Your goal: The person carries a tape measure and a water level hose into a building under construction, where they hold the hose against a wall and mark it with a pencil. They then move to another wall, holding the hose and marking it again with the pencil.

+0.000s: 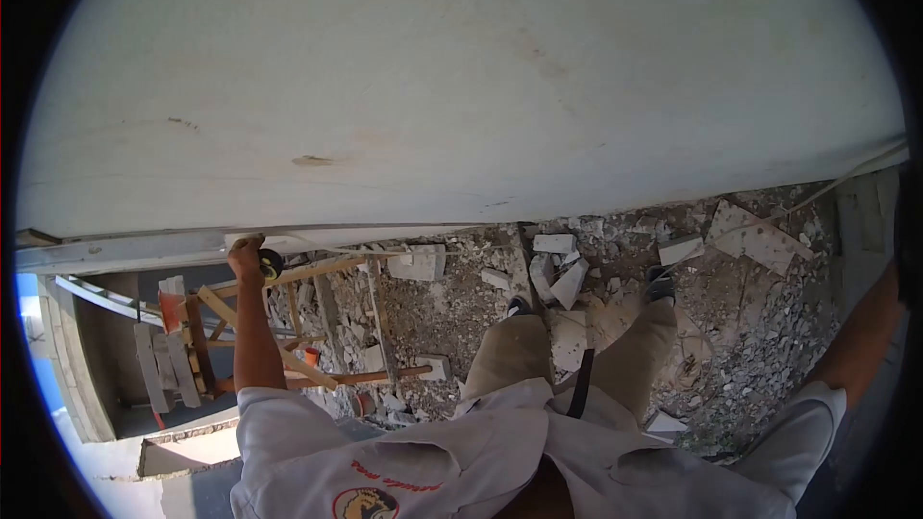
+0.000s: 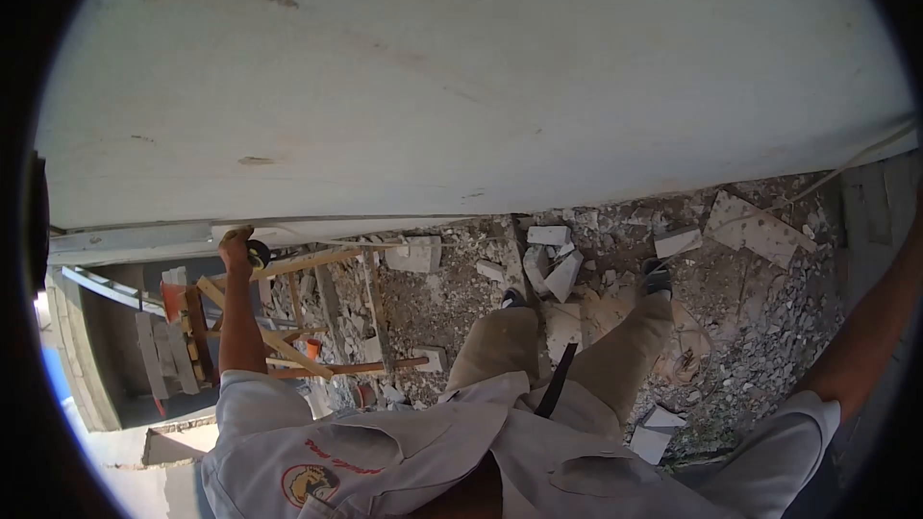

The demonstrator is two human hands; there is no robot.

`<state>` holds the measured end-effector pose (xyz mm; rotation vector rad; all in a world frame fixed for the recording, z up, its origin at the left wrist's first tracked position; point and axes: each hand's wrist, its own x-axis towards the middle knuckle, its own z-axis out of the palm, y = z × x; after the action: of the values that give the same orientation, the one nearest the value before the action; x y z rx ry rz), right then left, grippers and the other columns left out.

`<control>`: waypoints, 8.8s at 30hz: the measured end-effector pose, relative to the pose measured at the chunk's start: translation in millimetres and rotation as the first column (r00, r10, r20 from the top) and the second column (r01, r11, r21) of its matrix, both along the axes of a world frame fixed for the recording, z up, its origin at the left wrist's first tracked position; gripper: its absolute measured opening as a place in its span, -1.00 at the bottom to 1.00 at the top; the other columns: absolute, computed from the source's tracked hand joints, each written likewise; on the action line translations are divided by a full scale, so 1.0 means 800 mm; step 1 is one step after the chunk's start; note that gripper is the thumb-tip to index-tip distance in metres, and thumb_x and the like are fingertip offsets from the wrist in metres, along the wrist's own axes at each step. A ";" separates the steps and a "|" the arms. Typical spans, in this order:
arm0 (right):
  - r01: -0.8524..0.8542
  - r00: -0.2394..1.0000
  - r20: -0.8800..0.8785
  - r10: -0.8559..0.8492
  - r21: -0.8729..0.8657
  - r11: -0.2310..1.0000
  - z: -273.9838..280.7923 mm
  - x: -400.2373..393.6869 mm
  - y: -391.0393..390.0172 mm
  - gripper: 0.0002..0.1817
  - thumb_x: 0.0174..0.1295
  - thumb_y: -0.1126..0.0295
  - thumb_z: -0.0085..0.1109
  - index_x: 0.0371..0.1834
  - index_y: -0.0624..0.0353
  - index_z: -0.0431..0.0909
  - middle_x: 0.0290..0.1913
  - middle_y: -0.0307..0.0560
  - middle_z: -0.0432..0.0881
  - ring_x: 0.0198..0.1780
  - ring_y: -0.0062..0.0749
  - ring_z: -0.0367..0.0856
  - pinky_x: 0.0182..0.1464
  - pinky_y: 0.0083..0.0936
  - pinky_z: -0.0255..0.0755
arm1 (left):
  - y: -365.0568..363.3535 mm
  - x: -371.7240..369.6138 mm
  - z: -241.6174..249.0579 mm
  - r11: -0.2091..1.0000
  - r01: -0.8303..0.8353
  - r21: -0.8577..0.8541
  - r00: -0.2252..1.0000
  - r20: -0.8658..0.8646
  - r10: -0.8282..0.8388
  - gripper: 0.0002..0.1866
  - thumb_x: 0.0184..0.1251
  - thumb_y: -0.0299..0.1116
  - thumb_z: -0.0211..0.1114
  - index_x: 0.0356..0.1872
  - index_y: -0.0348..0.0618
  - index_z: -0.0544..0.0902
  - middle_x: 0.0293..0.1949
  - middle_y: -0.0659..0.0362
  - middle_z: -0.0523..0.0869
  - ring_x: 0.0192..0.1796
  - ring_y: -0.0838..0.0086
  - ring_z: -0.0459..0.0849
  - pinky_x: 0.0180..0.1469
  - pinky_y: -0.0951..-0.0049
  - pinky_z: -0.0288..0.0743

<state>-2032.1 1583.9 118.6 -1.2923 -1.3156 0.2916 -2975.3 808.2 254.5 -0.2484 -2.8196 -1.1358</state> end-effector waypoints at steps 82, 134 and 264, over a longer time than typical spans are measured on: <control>-0.585 0.797 -0.106 0.595 0.108 0.804 0.107 -0.314 -0.451 -0.70 0.28 0.67 0.21 0.08 0.35 0.51 -0.05 0.17 0.61 -0.17 0.08 0.72 -0.16 -0.22 0.63 | 0.187 0.516 0.057 0.541 0.625 0.562 0.651 0.006 -0.759 -0.60 0.29 -0.39 0.39 0.09 -0.39 0.59 -0.34 0.08 0.63 -0.43 0.43 0.58 -0.28 0.46 0.57; 0.081 0.912 -0.369 -0.181 -0.270 0.959 0.047 -0.068 -0.064 -0.81 0.36 0.42 0.21 -0.06 0.26 0.71 -0.36 -0.03 0.82 -0.26 -0.27 0.80 -0.08 -0.33 0.62 | 0.374 0.605 0.043 0.382 0.898 0.219 0.409 -0.094 -0.907 -0.57 0.64 -0.12 0.21 0.02 -0.41 0.69 -0.36 0.10 0.64 -0.51 0.53 0.61 -0.43 0.53 0.50; 0.741 0.629 0.033 -0.777 -0.331 0.585 0.144 0.555 -0.606 -0.75 0.29 0.43 0.40 0.01 0.26 0.77 -0.33 -0.26 0.70 -0.33 -0.63 0.52 -0.23 -0.54 0.46 | 0.924 1.254 -0.026 -0.582 0.790 0.193 -0.580 -0.072 -0.811 -0.51 0.66 0.01 0.13 -0.05 -0.31 0.69 -0.44 0.22 0.53 -0.44 0.58 0.45 -0.37 0.49 0.34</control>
<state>-1588.1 1099.0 233.8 -1.9679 -0.5056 -0.0499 -1971.9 1547.4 233.5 -3.4566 -1.3388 -1.1930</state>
